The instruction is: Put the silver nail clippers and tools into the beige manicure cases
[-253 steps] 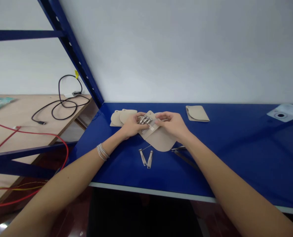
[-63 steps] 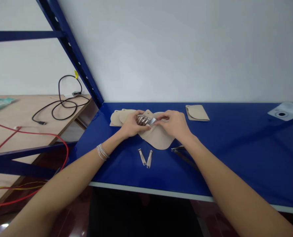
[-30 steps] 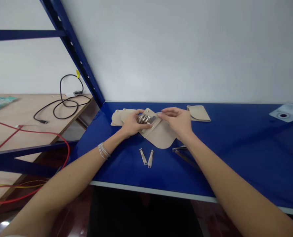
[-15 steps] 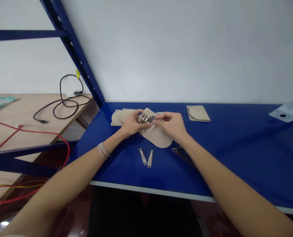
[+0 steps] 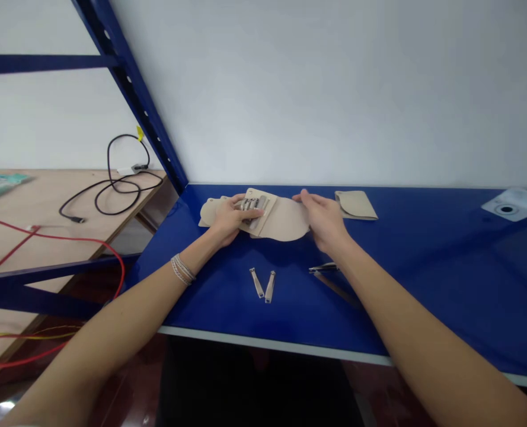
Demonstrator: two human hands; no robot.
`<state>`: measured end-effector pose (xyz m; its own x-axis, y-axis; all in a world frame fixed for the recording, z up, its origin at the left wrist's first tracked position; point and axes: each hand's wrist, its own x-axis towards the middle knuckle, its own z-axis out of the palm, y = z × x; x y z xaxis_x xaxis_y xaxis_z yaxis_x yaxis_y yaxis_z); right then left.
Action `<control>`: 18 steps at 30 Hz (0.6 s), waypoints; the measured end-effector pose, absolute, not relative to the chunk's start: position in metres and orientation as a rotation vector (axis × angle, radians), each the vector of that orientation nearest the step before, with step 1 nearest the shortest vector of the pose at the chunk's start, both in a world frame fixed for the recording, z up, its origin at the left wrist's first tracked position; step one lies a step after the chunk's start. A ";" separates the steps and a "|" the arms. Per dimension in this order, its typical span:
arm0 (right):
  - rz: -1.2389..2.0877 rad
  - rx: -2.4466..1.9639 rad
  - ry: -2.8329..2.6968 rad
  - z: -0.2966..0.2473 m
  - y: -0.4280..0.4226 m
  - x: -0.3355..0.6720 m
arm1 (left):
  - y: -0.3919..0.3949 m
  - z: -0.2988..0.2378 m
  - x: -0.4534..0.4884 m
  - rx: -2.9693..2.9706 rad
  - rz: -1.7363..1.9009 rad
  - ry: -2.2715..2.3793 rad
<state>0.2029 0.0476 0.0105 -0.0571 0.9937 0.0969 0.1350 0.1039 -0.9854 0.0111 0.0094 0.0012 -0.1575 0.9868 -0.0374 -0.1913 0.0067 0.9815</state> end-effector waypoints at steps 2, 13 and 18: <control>1.259 -1.105 -1.345 0.019 0.043 0.202 | 0.010 0.001 0.012 0.968 1.368 1.220; 1.366 -1.073 -1.674 0.015 0.026 0.193 | 0.010 -0.003 0.014 0.960 1.232 1.083; 0.949 -1.112 -1.828 0.009 0.032 0.197 | 0.008 -0.003 0.016 1.036 1.229 1.247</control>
<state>0.1975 0.0318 0.0093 -0.3132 0.9204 0.2340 0.3382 0.3383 -0.8781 0.0161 0.0076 -0.0028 -0.0720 0.9921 -0.1028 -0.0882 0.0963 0.9914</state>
